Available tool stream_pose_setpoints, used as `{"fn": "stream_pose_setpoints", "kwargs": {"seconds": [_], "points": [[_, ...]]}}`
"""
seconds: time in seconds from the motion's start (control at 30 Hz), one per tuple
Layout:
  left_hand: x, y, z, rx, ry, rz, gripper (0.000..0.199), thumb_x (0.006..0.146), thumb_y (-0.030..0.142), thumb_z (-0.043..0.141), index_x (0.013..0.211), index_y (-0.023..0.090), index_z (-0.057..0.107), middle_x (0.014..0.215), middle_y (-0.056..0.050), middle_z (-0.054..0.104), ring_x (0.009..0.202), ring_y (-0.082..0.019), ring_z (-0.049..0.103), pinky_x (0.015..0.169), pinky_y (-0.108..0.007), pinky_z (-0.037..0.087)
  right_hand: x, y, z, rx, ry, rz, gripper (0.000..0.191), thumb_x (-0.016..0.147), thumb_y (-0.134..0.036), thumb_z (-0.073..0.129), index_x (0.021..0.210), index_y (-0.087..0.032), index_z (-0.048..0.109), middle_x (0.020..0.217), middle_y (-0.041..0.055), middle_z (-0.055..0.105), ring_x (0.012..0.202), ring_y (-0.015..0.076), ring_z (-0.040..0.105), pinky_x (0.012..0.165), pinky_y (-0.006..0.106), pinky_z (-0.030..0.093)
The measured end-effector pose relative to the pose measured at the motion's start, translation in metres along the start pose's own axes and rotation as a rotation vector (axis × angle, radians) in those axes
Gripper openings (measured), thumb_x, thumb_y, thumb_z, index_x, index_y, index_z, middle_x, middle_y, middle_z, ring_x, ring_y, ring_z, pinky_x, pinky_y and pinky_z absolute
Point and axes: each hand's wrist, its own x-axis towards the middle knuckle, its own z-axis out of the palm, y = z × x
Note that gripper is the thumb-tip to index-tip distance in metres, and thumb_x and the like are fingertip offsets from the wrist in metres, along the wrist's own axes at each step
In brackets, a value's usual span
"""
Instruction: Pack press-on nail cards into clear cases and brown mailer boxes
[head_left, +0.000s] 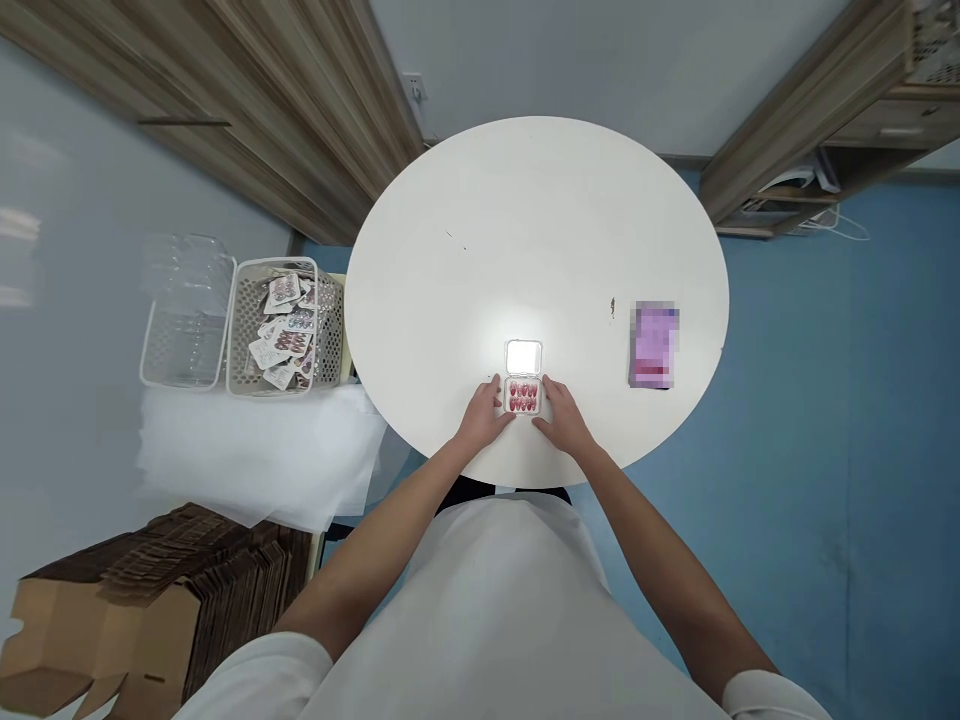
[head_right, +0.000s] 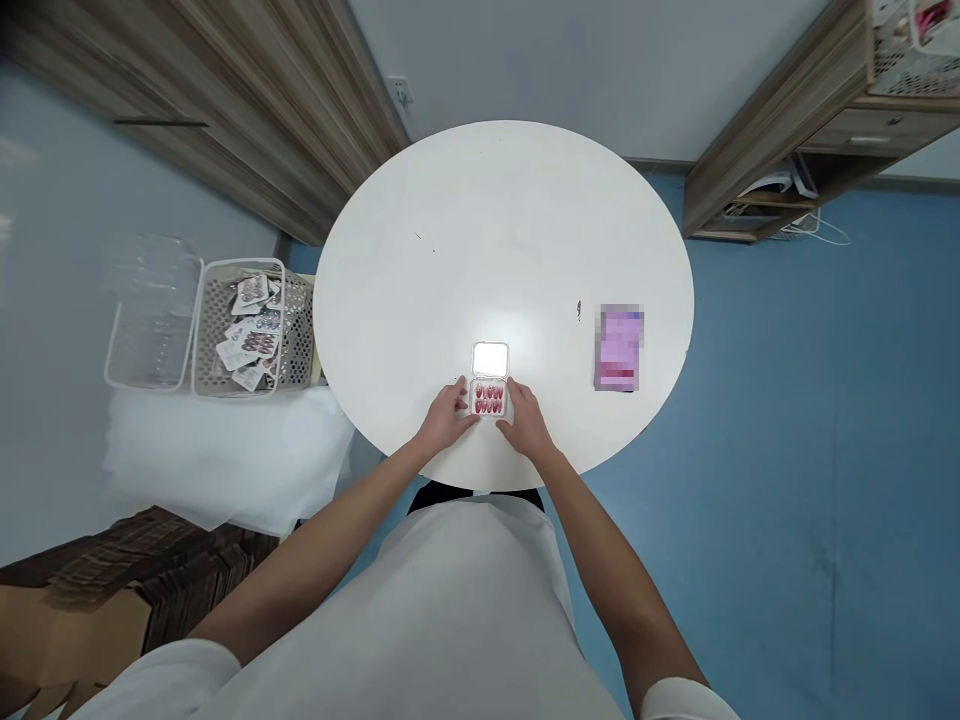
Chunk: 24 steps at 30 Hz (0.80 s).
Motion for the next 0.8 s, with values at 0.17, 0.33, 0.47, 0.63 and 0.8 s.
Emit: {"fn": "stream_pose_setpoints", "kwargs": {"seconds": [0.17, 0.33, 0.47, 0.63, 0.8], "points": [[-0.006, -0.005, 0.001, -0.29, 0.029, -0.163, 0.049, 0.074, 0.023, 0.057, 0.121, 0.018, 0.047, 0.087, -0.003, 0.055, 0.072, -0.011, 0.052, 0.075, -0.029, 0.044, -0.01, -0.016, 0.012, 0.309, 0.111, 0.2, 0.068, 0.068, -0.024, 0.055, 0.131, -0.026, 0.029, 0.121, 0.0079, 0.044, 0.093, 0.0177, 0.049, 0.076, 0.036, 0.048], [-0.024, -0.01, -0.018, -0.626, -0.072, -0.163, 0.029, 0.073, 0.024, 0.058, 0.101, 0.015, 0.061, 0.082, -0.004, 0.06, 0.073, -0.013, 0.054, 0.073, -0.029, 0.044, -0.031, -0.041, 0.025, 0.504, 0.208, 0.233, 0.063, 0.066, -0.03, 0.059, 0.125, -0.023, 0.038, 0.115, 0.0074, 0.047, 0.085, 0.0145, 0.052, 0.074, 0.033, 0.048], [-0.041, -0.013, -0.043, -0.808, -0.18, -0.137, 0.033, 0.069, 0.029, 0.064, 0.099, 0.015, 0.061, 0.086, -0.006, 0.062, 0.076, -0.013, 0.057, 0.072, -0.029, 0.045, -0.043, -0.061, 0.029, 0.685, 0.268, 0.225, 0.058, 0.068, -0.038, 0.059, 0.122, -0.024, 0.042, 0.111, 0.0061, 0.052, 0.085, 0.0142, 0.055, 0.075, 0.032, 0.047], [-0.054, -0.015, -0.071, -0.899, -0.248, -0.097, 0.041, 0.06, 0.032, 0.073, 0.095, 0.014, 0.06, 0.088, -0.007, 0.063, 0.078, -0.013, 0.059, 0.075, -0.03, 0.045, -0.041, -0.085, 0.034, 0.856, 0.191, 0.245, 0.043, 0.072, -0.045, 0.056, 0.107, -0.022, 0.055, 0.106, 0.0064, 0.059, 0.089, 0.0171, 0.058, 0.076, 0.033, 0.047], [-0.065, -0.016, -0.086, -0.986, -0.369, -0.099, 0.041, 0.062, 0.028, 0.074, 0.098, 0.015, 0.058, 0.088, -0.007, 0.064, 0.079, -0.013, 0.06, 0.076, -0.029, 0.045, -0.039, -0.105, 0.043, 1.012, 0.2, 0.176, 0.041, 0.066, -0.039, 0.064, 0.102, -0.022, 0.055, 0.099, 0.0056, 0.063, 0.077, 0.0151, 0.06, 0.069, 0.031, 0.048]]}}
